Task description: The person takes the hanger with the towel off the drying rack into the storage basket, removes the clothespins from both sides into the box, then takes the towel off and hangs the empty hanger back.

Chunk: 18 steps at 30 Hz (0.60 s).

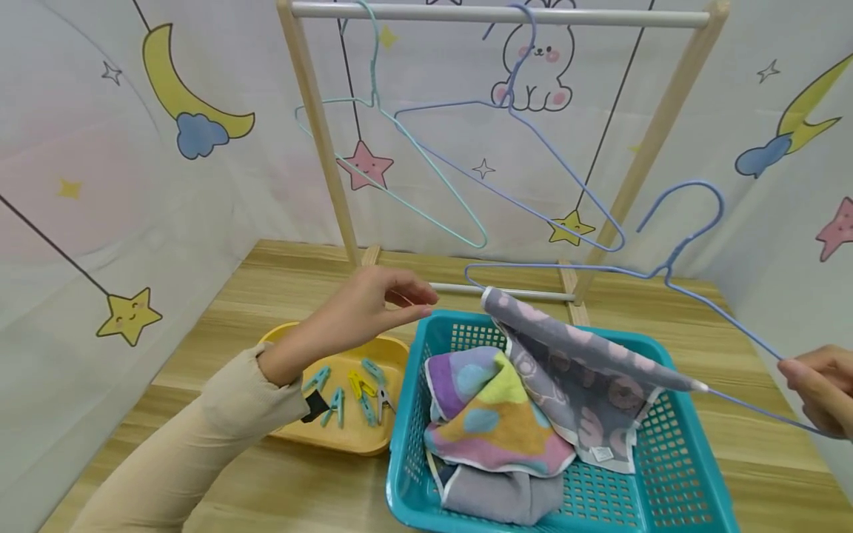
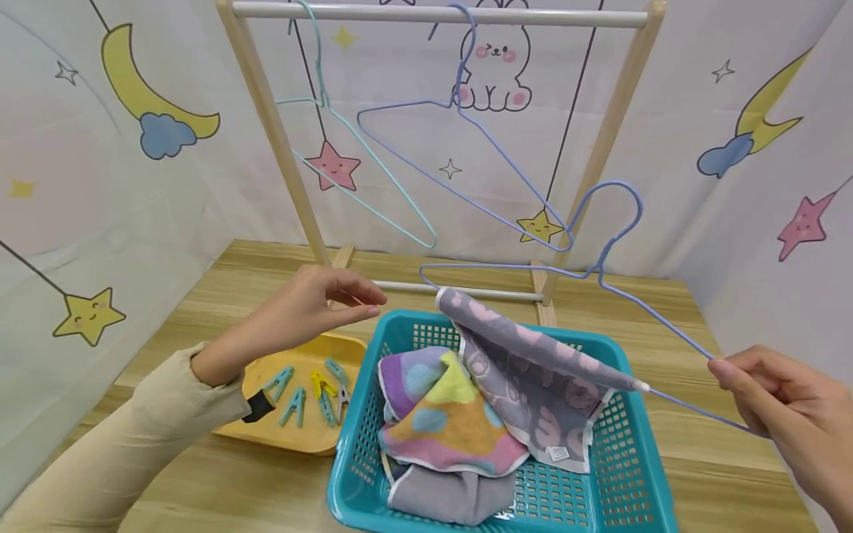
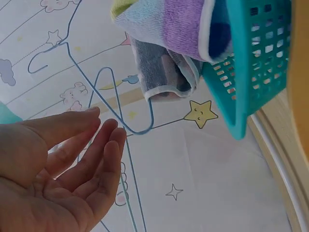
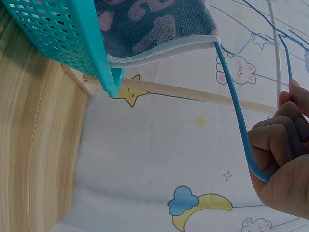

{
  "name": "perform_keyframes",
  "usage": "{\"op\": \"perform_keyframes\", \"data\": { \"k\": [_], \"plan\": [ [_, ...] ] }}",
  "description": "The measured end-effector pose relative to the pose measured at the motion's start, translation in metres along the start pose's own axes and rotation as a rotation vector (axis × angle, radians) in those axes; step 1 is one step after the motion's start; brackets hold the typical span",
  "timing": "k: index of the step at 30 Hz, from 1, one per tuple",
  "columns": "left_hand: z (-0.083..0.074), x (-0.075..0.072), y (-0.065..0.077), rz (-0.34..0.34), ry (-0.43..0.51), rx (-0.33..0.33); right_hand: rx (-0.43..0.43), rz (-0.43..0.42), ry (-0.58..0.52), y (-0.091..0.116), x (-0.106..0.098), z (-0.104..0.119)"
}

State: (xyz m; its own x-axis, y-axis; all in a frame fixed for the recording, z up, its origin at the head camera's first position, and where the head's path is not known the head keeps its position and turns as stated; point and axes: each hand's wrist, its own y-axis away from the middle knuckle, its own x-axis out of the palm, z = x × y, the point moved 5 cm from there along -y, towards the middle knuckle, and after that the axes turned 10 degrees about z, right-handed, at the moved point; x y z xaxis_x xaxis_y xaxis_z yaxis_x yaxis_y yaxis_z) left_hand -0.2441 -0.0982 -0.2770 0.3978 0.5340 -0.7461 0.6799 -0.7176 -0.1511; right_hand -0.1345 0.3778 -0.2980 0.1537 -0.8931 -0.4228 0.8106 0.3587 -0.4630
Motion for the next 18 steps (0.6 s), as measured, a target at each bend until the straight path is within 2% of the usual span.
{"op": "perform_keyframes", "data": {
  "k": [1, 4, 9, 13, 18],
  "plan": [
    [-0.004, 0.001, -0.005, 0.002, -0.001, 0.015, -0.016, 0.009, -0.064, 0.0, 0.0, -0.001],
    [-0.016, 0.004, -0.02, 0.024, 0.002, 0.055, -0.029, 0.013, -0.122, 0.0, 0.001, -0.002],
    [-0.033, 0.015, -0.046, 0.119, 0.001, 0.139, -0.011, -0.012, -0.086, 0.0, 0.0, -0.001],
    [-0.045, 0.028, -0.064, 0.191, -0.095, 0.228, 0.03, -0.034, 0.002, 0.002, 0.001, 0.0],
    [-0.059, 0.045, -0.082, 0.242, -0.252, 0.293, 0.012, -0.024, -0.045, 0.002, 0.001, 0.0]
  ]
}}
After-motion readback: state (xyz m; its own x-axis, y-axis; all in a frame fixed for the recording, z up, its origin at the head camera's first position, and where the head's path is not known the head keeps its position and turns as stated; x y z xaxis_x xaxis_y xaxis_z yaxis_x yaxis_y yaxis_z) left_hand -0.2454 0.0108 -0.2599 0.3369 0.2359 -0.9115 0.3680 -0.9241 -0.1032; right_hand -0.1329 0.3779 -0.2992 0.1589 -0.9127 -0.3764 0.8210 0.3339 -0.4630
